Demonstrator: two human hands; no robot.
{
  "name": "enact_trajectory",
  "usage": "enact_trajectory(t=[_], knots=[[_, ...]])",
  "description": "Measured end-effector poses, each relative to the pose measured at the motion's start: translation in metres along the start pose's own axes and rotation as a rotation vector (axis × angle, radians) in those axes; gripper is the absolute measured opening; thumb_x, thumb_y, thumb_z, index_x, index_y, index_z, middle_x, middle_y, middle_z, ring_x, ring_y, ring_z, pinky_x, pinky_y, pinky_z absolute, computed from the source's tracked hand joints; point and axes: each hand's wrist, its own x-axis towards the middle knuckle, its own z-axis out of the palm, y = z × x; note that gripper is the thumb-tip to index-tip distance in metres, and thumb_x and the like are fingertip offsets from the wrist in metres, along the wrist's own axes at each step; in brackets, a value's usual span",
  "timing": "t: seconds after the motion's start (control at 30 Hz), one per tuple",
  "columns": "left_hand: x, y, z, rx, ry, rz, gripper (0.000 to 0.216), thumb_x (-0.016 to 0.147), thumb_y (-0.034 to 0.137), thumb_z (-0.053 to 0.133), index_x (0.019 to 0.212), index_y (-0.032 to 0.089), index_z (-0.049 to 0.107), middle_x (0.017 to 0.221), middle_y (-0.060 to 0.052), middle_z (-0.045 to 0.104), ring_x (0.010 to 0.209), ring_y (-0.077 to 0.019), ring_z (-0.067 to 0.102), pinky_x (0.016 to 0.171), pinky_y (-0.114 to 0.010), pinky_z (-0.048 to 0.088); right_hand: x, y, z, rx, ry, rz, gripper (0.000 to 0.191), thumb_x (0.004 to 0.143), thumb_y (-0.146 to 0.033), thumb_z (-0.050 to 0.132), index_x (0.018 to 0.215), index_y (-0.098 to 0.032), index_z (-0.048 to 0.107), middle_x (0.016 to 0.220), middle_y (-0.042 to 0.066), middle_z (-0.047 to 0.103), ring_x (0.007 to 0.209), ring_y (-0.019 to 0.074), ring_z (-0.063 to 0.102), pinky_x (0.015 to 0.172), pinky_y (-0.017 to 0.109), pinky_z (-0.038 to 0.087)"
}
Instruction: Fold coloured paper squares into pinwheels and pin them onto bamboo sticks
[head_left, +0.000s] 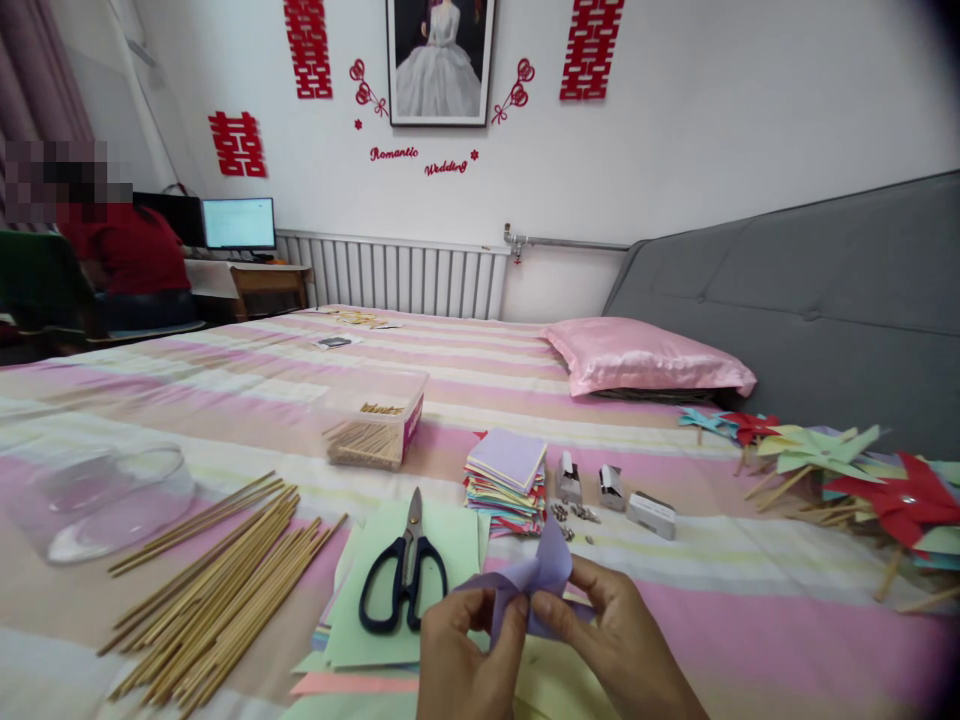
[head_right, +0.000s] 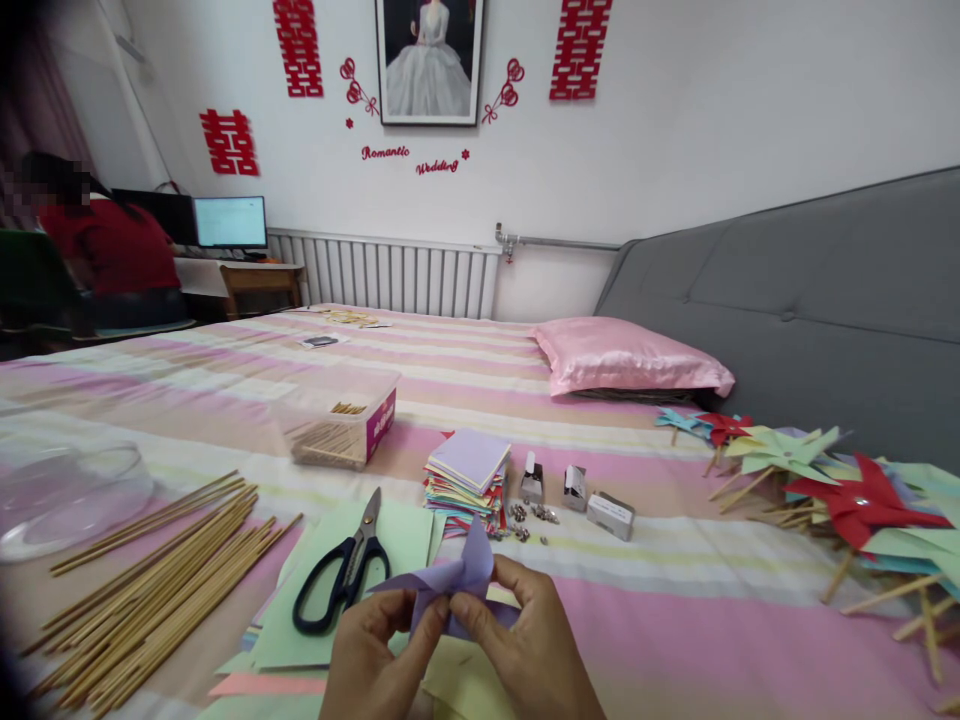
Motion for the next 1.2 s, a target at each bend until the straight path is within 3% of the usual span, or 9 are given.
enact_trajectory(t=[0.37,0.6,0.87,1.2], knots=[[-0.002,-0.018,0.002,0.140,-0.049,0.085,0.028,0.074,0.034,0.053,0.055,0.016,0.060,0.051,-0.003,0.060,0.051,-0.0156,0.053,0.051,-0.024,0.040,-0.003,-0.004,0.001,-0.009,0.008,0.008,0.033,0.080,-0.030,0.060,0.108,-0.012,0.063,0.099,0.011,0.068,0.091,0.0256,0.062,0.083,0.037,0.050],[-0.006,-0.016,0.004,0.229,0.042,0.225,0.028,0.075,0.032,0.054,0.052,0.016,0.060,0.048,-0.002,0.060,0.047,-0.0138,0.053,0.050,-0.024,0.037,-0.002,-0.002,0.001,0.004,-0.006,0.000,0.033,0.080,-0.030,0.060,0.107,-0.013,0.063,0.099,0.011,0.068,0.092,0.0257,0.061,0.082,0.038,0.049],[-0.006,-0.019,0.005,0.289,0.085,0.278,0.029,0.075,0.032,0.055,0.050,0.017,0.055,0.046,-0.001,0.056,0.045,-0.0131,0.051,0.049,-0.024,0.036,-0.002,0.002,0.001,0.026,-0.004,0.000,0.032,0.079,-0.031,0.061,0.107,-0.014,0.064,0.098,0.011,0.068,0.091,0.0249,0.061,0.083,0.038,0.048],[-0.008,-0.020,0.007,0.296,0.164,0.356,0.026,0.074,0.029,0.057,0.051,0.016,0.060,0.045,-0.003,0.060,0.042,-0.0129,0.053,0.047,-0.023,0.038,0.000,0.001,0.000,0.034,-0.025,0.016,0.032,0.079,-0.033,0.061,0.106,-0.016,0.064,0.100,0.010,0.068,0.095,0.0247,0.060,0.086,0.038,0.046]])
